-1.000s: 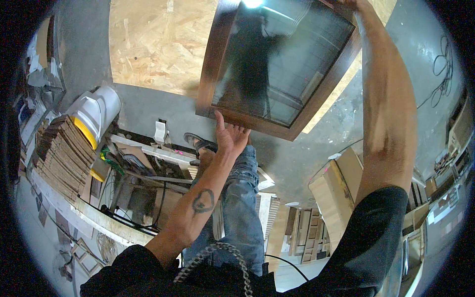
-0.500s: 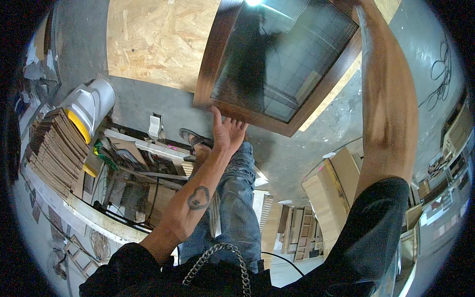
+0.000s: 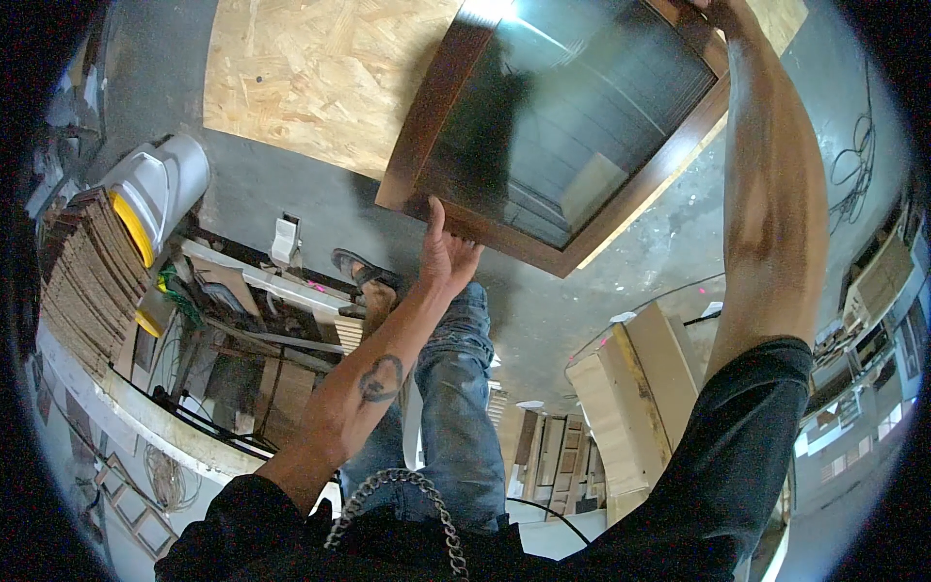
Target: The person picks up wood and glass frames from a pile, places them individually onto a workbench to press them down, and then sets them onto a wooden board on the floor.
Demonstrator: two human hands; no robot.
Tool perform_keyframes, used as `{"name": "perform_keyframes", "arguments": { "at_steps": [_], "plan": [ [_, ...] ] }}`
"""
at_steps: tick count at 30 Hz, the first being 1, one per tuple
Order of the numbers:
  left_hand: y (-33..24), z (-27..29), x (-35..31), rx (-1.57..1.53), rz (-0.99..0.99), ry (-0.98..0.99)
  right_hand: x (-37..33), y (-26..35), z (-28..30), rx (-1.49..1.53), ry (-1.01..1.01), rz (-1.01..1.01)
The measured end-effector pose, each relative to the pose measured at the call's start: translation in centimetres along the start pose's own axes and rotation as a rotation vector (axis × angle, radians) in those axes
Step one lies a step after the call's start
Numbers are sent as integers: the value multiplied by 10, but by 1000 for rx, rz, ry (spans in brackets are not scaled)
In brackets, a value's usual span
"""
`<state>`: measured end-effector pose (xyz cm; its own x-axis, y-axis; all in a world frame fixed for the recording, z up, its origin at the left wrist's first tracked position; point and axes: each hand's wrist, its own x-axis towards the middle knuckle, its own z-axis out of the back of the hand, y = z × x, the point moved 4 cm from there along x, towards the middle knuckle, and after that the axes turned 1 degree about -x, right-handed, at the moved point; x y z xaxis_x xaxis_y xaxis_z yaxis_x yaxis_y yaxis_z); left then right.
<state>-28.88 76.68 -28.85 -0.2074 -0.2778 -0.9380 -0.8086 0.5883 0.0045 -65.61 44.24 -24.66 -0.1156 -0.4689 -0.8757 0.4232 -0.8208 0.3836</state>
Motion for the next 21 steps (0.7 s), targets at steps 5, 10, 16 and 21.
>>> {"name": "perform_keyframes", "arguments": {
  "at_steps": [5,10,16,21],
  "plan": [
    [-7,5,0,7,-12,6,27,-5,5,-309,-93,37],
    [-10,2,-3,39,-12,16,14,4,-5,-312,-77,-13],
    [-23,43,-29,534,166,4,-6,18,-31,-907,-838,377],
    [-86,54,-145,1132,198,-24,-123,-32,-192,-818,-804,465]
  ]
}}
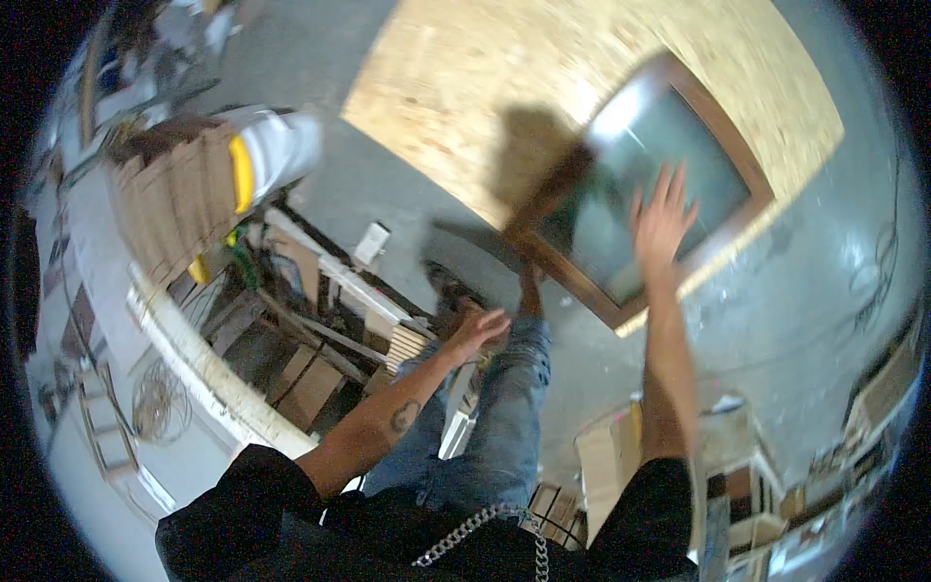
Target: The person picks up wood and glass frames from a pile, places them individually onto a workbench to press them down, and then sets them onto a wooden board on the floor.
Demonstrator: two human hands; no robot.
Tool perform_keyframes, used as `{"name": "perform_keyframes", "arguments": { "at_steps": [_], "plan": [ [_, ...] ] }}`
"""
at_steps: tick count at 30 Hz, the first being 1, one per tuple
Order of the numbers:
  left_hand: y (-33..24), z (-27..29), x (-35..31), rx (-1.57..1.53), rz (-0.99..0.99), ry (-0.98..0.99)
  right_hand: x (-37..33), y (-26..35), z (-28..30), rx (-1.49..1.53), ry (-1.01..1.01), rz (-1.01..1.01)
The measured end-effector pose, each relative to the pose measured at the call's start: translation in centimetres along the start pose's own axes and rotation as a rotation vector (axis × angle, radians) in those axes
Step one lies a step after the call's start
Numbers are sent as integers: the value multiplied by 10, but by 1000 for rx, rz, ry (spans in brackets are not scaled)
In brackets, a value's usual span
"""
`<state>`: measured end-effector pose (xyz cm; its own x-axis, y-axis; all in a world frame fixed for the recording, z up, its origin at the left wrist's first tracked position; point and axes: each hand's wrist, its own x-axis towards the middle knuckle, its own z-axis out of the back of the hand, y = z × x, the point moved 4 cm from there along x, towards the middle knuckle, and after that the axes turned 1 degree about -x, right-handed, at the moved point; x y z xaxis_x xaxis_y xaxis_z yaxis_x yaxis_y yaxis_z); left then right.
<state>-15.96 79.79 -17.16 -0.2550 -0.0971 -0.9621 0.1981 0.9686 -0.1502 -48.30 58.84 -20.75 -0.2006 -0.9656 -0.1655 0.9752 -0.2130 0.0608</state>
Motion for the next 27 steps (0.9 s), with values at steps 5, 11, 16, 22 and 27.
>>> {"name": "perform_keyframes", "arguments": {
  "at_steps": [5,11,16,22,27],
  "plan": [
    [93,92,-154,-493,-165,-341,-272,71,-36,186,708,125],
    [130,209,-356,-310,-301,-518,-378,63,-39,367,831,-32],
    [204,221,-413,-453,-718,-695,-302,138,62,333,837,-29],
    [151,278,-500,-156,-971,-1274,-206,302,75,124,662,561],
    [179,353,-556,-388,-863,-1912,-147,513,65,207,585,889]
  ]
}}
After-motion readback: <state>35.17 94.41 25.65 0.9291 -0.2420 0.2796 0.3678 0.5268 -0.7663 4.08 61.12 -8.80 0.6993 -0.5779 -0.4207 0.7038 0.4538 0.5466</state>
